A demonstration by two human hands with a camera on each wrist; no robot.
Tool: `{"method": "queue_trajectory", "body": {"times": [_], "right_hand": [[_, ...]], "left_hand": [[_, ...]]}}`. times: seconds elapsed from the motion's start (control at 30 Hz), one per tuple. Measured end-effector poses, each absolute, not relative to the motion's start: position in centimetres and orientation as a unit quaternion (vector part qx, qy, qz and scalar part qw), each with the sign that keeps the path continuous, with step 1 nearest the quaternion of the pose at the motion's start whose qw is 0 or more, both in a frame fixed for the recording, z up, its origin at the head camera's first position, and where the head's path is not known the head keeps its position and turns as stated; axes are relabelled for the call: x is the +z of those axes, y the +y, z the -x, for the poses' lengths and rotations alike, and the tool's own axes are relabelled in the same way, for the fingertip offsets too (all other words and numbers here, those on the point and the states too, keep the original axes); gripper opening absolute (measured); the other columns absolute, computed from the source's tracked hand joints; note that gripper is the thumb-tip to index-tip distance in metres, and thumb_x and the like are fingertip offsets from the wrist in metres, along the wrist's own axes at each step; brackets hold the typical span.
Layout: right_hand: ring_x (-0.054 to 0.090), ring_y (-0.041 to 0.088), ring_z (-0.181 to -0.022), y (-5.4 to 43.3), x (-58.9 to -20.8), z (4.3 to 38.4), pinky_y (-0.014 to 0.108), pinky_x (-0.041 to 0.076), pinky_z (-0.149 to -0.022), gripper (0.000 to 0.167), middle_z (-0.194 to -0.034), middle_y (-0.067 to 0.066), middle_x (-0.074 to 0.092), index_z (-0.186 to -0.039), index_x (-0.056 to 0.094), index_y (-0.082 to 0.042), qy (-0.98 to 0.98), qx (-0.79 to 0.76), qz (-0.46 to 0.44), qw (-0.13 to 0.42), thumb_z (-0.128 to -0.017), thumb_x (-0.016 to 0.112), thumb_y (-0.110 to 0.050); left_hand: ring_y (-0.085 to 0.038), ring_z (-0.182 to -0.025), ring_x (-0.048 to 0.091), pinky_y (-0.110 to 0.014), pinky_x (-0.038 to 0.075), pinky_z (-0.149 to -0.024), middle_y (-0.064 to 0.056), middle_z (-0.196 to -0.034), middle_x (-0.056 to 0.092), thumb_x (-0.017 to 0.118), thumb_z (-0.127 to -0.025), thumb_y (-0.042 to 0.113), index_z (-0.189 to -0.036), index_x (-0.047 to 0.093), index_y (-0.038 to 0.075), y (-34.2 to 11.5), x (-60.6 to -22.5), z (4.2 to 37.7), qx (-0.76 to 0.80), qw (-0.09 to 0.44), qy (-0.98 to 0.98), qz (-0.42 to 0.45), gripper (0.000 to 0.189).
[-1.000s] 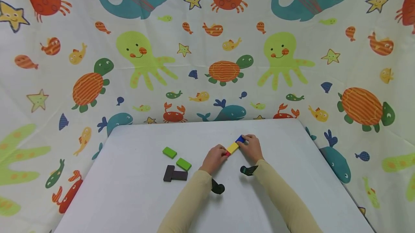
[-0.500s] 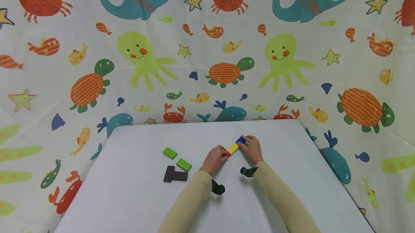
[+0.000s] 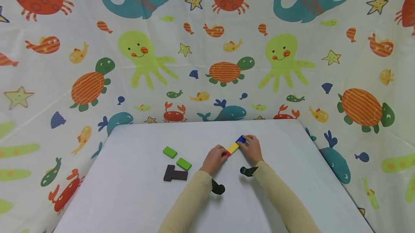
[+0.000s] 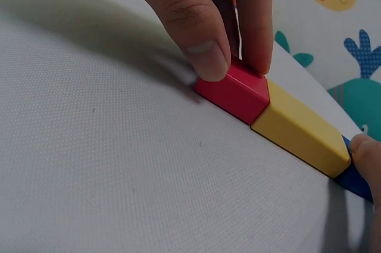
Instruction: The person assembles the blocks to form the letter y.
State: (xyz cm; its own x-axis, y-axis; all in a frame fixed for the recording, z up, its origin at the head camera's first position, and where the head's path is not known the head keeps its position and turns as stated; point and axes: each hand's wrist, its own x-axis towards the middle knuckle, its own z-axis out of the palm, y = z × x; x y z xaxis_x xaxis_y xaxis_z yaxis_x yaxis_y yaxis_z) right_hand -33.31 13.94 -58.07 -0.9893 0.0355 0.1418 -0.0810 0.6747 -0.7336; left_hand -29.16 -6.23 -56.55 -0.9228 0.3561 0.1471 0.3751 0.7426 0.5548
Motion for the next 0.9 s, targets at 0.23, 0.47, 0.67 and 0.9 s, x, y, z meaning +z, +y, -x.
{"method": "queue_trajectory", "body": {"times": [0.23,0.47,0.67,0.9], "right_hand": [[0.042,0.038,-0.127,13.4,-58.1,33.3,0.054,0.035,-0.107,0.054,-0.135,0.022,0.046,-0.136,0.056,0.000,-0.913,0.400,-0.023,0.078,-0.093,0.068,-0.031],[0.044,0.036,-0.125,13.0,-57.8,31.7,0.052,0.036,-0.106,0.045,-0.131,0.018,0.053,-0.129,0.063,-0.002,-0.930,0.343,-0.079,0.109,-0.093,0.069,-0.028],[0.050,0.030,-0.120,12.2,-58.6,29.7,0.047,0.043,-0.102,0.037,-0.124,0.012,0.061,-0.121,0.069,-0.004,-0.934,0.308,-0.130,0.130,-0.090,0.072,-0.026],[0.054,0.027,-0.113,10.5,-59.2,28.7,0.044,0.046,-0.097,0.030,-0.117,0.009,0.065,-0.113,0.073,-0.005,-0.921,0.295,-0.194,0.167,-0.088,0.075,-0.022]], "left_hand": [[-0.021,-0.104,0.060,-0.034,0.049,-0.097,-0.008,-0.116,0.062,0.068,-0.093,0.025,-0.122,0.065,0.004,-7.6,-55.8,28.9,-0.296,0.033,-0.935,0.191,0.036],[-0.024,-0.107,0.061,-0.040,0.049,-0.095,-0.010,-0.114,0.063,0.059,-0.099,0.024,-0.119,0.066,0.004,-12.7,-54.5,29.3,-0.248,0.068,-0.950,0.178,0.030],[-0.028,-0.106,0.060,-0.044,0.050,-0.093,-0.010,-0.113,0.064,0.066,-0.094,0.024,-0.115,0.070,0.006,-20.1,-53.9,28.9,-0.176,0.028,-0.974,0.138,0.027],[-0.031,-0.103,0.060,-0.048,0.051,-0.088,-0.012,-0.110,0.064,0.074,-0.087,0.021,-0.108,0.073,0.005,-26.0,-52.6,27.8,-0.129,-0.006,-0.986,0.101,0.026]]}}
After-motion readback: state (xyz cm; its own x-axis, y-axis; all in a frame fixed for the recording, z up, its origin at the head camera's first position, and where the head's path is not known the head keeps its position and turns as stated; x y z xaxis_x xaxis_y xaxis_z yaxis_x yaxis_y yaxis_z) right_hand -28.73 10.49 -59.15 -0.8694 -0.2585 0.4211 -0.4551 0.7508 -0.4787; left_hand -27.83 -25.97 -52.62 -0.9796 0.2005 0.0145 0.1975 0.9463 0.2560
